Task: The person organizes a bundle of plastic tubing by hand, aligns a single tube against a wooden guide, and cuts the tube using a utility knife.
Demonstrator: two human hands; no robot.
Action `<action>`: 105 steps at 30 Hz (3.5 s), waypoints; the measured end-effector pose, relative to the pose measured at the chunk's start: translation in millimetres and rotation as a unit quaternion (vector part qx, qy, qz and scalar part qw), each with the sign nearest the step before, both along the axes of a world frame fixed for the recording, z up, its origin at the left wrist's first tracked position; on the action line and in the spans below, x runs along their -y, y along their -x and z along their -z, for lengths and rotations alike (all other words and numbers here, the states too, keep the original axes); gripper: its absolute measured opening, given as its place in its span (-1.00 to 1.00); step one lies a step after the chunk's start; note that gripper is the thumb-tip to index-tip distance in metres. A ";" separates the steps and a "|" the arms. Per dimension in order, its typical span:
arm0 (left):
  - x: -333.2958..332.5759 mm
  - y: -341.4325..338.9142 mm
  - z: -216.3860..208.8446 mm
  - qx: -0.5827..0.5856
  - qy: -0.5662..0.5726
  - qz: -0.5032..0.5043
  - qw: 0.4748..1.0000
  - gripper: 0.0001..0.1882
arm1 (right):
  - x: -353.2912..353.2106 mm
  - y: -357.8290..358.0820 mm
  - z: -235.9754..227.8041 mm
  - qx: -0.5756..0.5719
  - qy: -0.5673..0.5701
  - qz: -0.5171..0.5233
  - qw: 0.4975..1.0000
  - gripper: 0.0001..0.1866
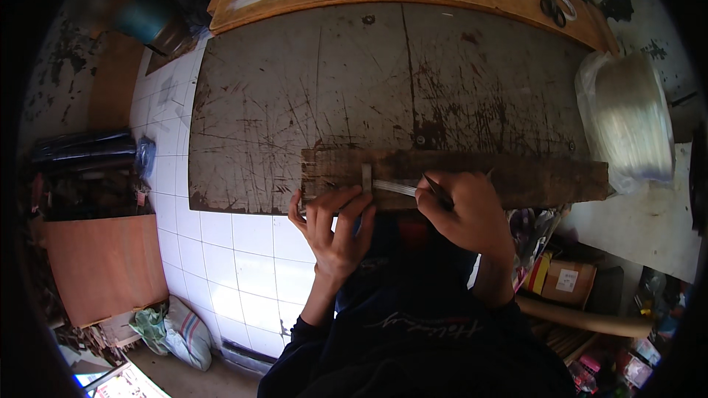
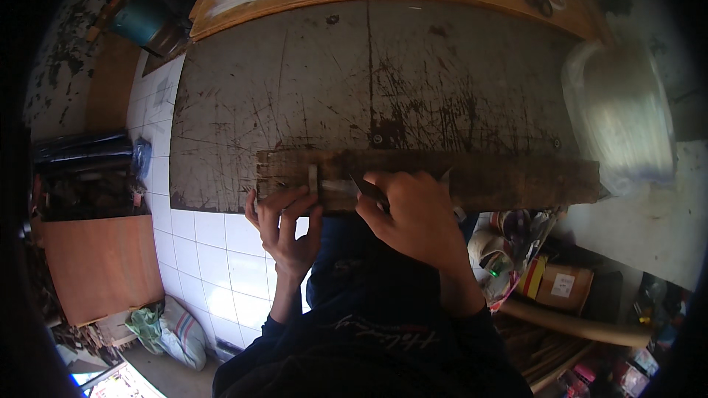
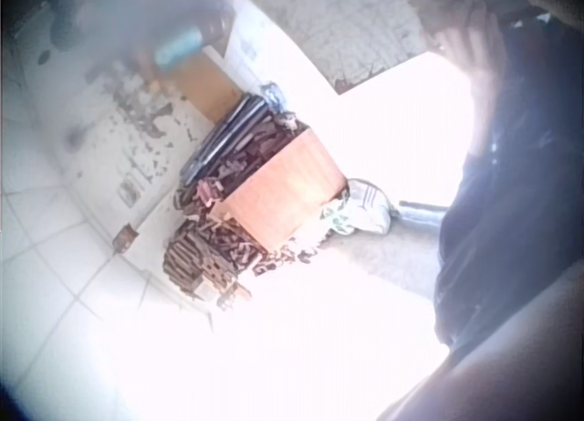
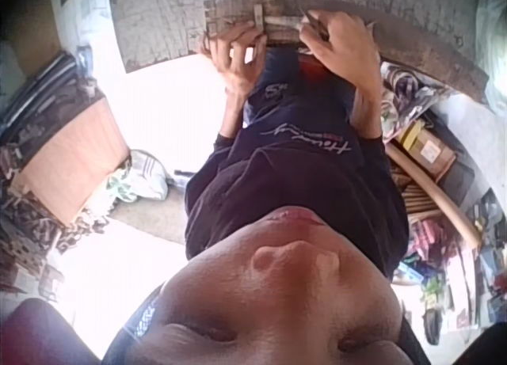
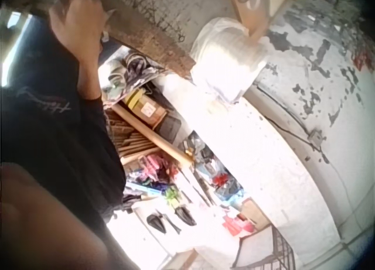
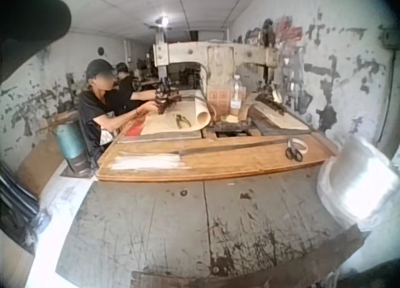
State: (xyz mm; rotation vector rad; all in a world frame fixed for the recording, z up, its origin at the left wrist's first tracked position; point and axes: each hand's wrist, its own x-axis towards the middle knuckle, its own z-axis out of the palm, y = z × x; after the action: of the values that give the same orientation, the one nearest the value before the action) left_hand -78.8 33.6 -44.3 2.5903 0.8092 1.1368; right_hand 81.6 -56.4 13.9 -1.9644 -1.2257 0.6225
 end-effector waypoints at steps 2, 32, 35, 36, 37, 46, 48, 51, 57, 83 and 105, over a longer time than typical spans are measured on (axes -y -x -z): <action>0.3 -0.4 -0.2 0.004 0.000 -0.003 1.000 -0.76 | -0.5 -0.5 -0.5 -0.003 0.003 -0.004 1.000 -0.86; 6.4 -1.7 -19.0 -0.198 -0.103 -0.075 0.972 -0.57 | 16.3 -31.3 -25.7 0.002 0.092 -0.017 0.996 -0.75; 5.9 0.0 -20.7 -0.220 -0.110 -0.064 0.967 -0.53 | 39.8 -54.8 -40.1 -0.064 0.129 0.020 0.989 -0.78; 5.1 1.6 -20.2 -0.219 -0.111 -0.061 0.967 -0.53 | 49.8 -63.2 -41.9 -0.086 0.145 0.031 0.985 -0.80; 4.0 3.4 -19.2 -0.224 -0.120 -0.066 0.965 -0.54 | 60.1 -71.5 -42.4 -0.109 0.160 0.042 0.980 -0.81; 1.8 4.4 -22.8 -0.238 -0.165 -0.063 0.955 -0.60 | 146.6 -141.4 -33.9 -0.116 0.121 0.199 0.966 -0.90; 2.4 3.5 -22.4 -0.239 -0.164 -0.059 0.955 -0.60 | 157.3 -157.0 -33.6 -0.135 0.159 0.239 0.948 -0.87; 2.6 -0.2 -22.6 -0.239 -0.164 -0.053 0.956 -0.60 | 167.0 -163.2 -36.3 -0.140 0.155 0.268 0.941 -0.87; 3.2 1.9 -23.4 -0.250 -0.178 -0.058 0.950 -0.62 | 165.5 -169.7 -20.4 -0.100 0.172 0.228 0.953 -0.85; 34.7 -39.3 -21.5 -0.170 -0.113 -0.081 0.976 -0.67 | 163.7 -160.9 -25.4 -0.010 0.173 0.202 0.964 -0.76; 106.8 -151.2 -14.0 -0.064 -0.149 0.269 0.949 -0.61 | 296.0 -162.5 24.8 -0.442 -0.521 0.273 0.678 -0.83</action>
State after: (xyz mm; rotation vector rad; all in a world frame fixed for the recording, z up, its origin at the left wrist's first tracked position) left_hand 72.4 -73.2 -30.3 2.8778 -0.0824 0.9837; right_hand 244.1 -352.4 -10.9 -0.7220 -0.1645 0.3165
